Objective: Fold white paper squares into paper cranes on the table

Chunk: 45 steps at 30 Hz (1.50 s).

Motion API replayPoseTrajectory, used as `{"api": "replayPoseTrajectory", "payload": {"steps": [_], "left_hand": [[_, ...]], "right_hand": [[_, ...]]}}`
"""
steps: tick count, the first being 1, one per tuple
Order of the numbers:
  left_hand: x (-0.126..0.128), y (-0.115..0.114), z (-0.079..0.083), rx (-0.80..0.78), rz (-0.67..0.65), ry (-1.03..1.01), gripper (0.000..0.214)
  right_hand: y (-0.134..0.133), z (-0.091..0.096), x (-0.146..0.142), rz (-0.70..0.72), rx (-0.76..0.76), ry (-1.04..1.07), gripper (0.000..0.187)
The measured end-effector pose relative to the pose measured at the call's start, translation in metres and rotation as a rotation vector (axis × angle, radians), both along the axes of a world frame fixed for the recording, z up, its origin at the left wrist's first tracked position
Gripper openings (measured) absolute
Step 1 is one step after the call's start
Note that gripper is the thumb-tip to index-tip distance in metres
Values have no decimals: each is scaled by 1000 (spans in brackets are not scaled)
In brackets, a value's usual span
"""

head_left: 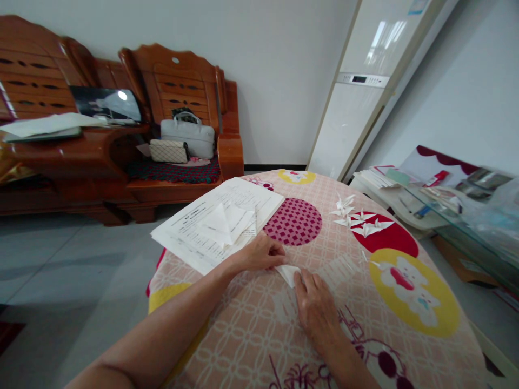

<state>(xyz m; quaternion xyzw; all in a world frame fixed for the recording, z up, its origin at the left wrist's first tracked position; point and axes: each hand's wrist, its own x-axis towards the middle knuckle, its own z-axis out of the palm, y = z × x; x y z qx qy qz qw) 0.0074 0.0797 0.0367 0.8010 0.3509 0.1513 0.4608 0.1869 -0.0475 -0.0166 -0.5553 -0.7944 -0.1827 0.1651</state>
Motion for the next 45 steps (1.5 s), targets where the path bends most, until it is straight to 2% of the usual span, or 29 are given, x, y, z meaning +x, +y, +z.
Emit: {"api": "replayPoseTrajectory", "payload": {"steps": [6, 8, 12, 15, 19, 23, 26, 29, 32, 45], "left_hand": [[10, -7, -7, 109, -7, 49, 19], [11, -8, -10, 65, -14, 45, 18], [5, -2, -12, -138, -38, -23, 24], [-3, 4, -10, -179, -127, -138, 30], [-9, 8, -3, -63, -191, -120, 23], [-4, 3, 4, 144, -271, -75, 22], [-1, -1, 6, 292, -327, -14, 23], [0, -4, 6, 380, -346, 19, 15], [-1, -3, 7, 418, -340, 34, 10], [-7, 0, 17, 423, -305, 89, 14]], "right_hand": [[0, 1, -2, -10, -35, 30, 39], [0, 1, -1, 1, -45, 39, 38], [1, 3, 1, 10, -66, 67, 35], [2, 6, 2, 16, -96, 117, 30], [2, 9, 2, 10, -116, 192, 29], [2, 12, 4, 4, -145, 245, 33], [1, 14, 4, 19, -155, 270, 36], [2, 14, 4, 22, -155, 277, 35], [2, 13, 4, 20, -146, 268, 34], [1, 9, 4, 13, -149, 236, 33]]}}
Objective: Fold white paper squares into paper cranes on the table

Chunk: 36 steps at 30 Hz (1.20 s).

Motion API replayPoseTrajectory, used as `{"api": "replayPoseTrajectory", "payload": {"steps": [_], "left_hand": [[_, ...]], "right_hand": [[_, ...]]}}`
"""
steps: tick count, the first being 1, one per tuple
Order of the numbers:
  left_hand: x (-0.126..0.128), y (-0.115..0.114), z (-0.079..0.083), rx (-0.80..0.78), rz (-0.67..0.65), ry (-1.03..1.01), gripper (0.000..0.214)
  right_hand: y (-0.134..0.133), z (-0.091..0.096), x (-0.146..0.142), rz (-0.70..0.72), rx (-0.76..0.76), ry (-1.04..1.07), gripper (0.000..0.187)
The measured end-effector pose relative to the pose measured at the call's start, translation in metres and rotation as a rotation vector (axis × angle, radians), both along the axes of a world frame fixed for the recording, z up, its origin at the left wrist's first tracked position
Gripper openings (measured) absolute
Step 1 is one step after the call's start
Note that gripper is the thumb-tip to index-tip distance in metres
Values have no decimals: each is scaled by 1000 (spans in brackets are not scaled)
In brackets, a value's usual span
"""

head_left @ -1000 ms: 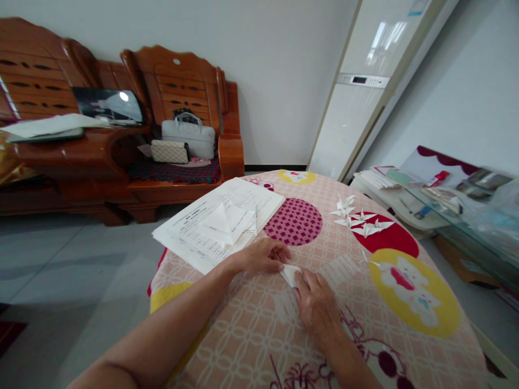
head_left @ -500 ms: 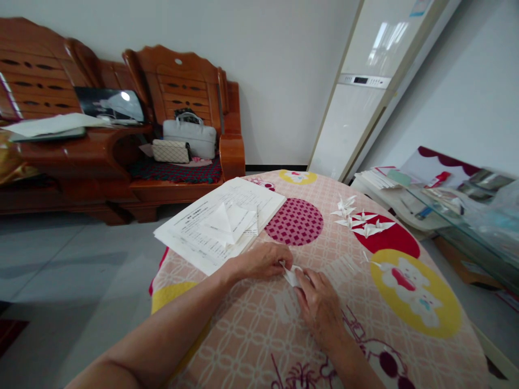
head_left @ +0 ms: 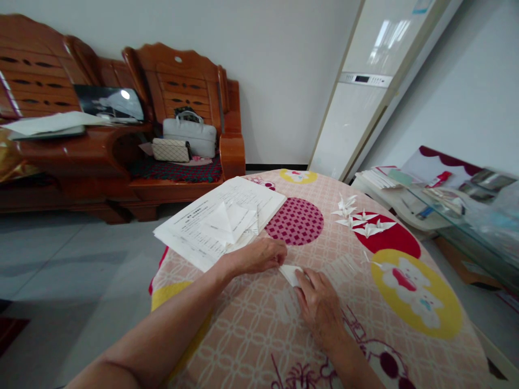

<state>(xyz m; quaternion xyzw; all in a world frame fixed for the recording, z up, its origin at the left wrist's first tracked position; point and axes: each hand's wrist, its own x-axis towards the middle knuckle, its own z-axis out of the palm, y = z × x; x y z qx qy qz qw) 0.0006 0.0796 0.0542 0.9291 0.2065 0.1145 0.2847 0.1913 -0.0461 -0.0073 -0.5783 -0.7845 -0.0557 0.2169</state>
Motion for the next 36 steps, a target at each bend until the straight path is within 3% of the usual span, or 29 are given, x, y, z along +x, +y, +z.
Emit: {"api": "replayPoseTrajectory", "payload": {"steps": [9, 12, 17, 20, 26, 31, 36], "left_hand": [[-7, -1, -9, 72, 30, 72, 15], [-8, 3, -11, 104, 117, 50, 15], [8, -4, -16, 76, 249, 116, 35], [22, -15, -24, 105, 357, 149, 34], [33, -23, -37, 180, 406, 200, 32], [36, -22, -32, -5, 433, 146, 27], [35, -20, -27, -286, 352, -71, 21]], "right_hand": [[0, 2, -1, -12, -2, -10, 30], [0, 2, 0, -11, -10, -10, 29], [1, 1, 0, -2, -3, -31, 29], [1, 3, 0, 8, -14, -15, 30], [2, 5, 5, 1, -18, 144, 24], [6, 2, 10, -41, -30, 267, 26], [9, 7, 16, -102, -108, 433, 33]]}}
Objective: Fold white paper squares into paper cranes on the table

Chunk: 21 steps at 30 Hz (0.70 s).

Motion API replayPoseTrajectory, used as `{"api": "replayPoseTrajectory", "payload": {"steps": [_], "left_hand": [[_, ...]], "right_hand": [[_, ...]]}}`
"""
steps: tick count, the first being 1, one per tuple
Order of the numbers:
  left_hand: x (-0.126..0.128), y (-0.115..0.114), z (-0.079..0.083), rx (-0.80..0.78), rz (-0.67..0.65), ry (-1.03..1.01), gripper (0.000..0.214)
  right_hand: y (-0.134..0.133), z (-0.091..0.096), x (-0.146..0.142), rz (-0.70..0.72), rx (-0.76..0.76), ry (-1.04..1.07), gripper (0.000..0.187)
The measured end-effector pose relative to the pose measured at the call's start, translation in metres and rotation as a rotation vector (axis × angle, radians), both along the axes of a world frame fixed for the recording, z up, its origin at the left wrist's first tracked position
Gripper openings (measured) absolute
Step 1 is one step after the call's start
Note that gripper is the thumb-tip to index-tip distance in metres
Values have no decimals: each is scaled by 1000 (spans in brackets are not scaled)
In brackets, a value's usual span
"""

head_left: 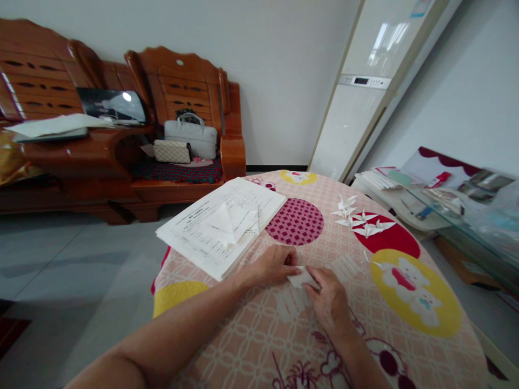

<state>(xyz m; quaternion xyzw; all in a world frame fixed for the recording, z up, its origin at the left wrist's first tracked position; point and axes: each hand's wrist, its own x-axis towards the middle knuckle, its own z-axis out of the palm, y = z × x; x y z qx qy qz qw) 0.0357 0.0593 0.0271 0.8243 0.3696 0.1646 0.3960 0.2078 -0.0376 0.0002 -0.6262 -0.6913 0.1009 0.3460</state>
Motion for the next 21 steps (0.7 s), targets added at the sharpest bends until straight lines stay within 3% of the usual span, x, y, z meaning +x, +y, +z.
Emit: {"api": "replayPoseTrajectory", "payload": {"steps": [5, 9, 11, 14, 18, 21], "left_hand": [[-2, 3, -1, -188, -106, -234, 26], [-2, 4, 2, -326, -132, -360, 29], [-1, 3, 5, -367, -69, -422, 32], [1, -2, 10, -493, 49, -483, 46], [5, -9, 14, -724, 194, -668, 84], [8, -12, 12, -817, 291, -817, 85]], "right_hand": [[0, 13, 8, 27, -242, 304, 10], [-4, 17, 8, 103, -476, 625, 26], [-6, 19, 4, 44, -552, 772, 28], [-7, 20, -3, -89, -564, 948, 31], [-5, 19, -9, -166, -480, 1106, 35], [-3, 18, -10, -203, -403, 1184, 35]]}}
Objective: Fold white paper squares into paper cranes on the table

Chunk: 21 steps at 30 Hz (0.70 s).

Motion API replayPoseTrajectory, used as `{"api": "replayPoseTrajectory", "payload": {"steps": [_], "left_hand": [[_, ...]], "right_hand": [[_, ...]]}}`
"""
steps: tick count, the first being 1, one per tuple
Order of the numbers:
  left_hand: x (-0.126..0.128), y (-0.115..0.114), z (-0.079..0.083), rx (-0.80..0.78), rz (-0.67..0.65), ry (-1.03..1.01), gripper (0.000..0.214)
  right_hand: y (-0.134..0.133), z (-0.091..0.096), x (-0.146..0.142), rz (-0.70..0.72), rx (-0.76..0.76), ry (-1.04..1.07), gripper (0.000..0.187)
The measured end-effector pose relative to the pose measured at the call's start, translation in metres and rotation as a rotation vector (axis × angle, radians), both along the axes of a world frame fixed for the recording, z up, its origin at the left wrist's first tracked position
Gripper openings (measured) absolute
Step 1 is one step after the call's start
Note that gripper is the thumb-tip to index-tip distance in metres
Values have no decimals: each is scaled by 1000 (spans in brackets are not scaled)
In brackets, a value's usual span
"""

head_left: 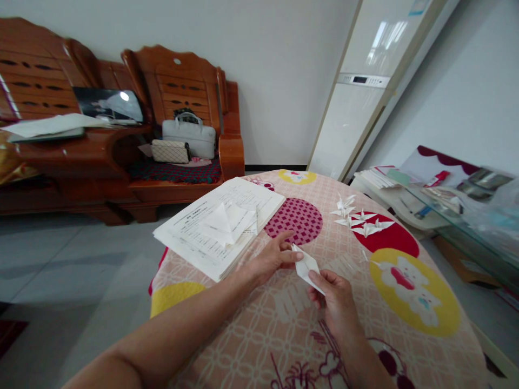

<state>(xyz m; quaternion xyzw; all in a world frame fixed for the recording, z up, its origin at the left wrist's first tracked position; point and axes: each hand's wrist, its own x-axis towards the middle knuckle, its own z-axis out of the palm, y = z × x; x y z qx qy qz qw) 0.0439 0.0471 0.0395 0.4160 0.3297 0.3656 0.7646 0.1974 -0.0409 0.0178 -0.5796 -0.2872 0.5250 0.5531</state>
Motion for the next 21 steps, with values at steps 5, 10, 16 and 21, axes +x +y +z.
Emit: {"api": "replayPoseTrajectory", "payload": {"steps": [5, 10, 16, 21], "left_hand": [[8, -7, -6, -1, -142, -27, 47], [17, -18, -10, 50, -132, -18, 33], [18, -17, -10, 55, -44, 87, 31], [16, -15, -8, 55, -21, 111, 31]], "right_hand": [[1, -2, -3, -72, 65, -9, 34], [0, -2, -8, -18, 101, -57, 30], [-1, -1, -10, 97, 97, -99, 28], [-1, -5, -9, 167, 98, -95, 30]]}}
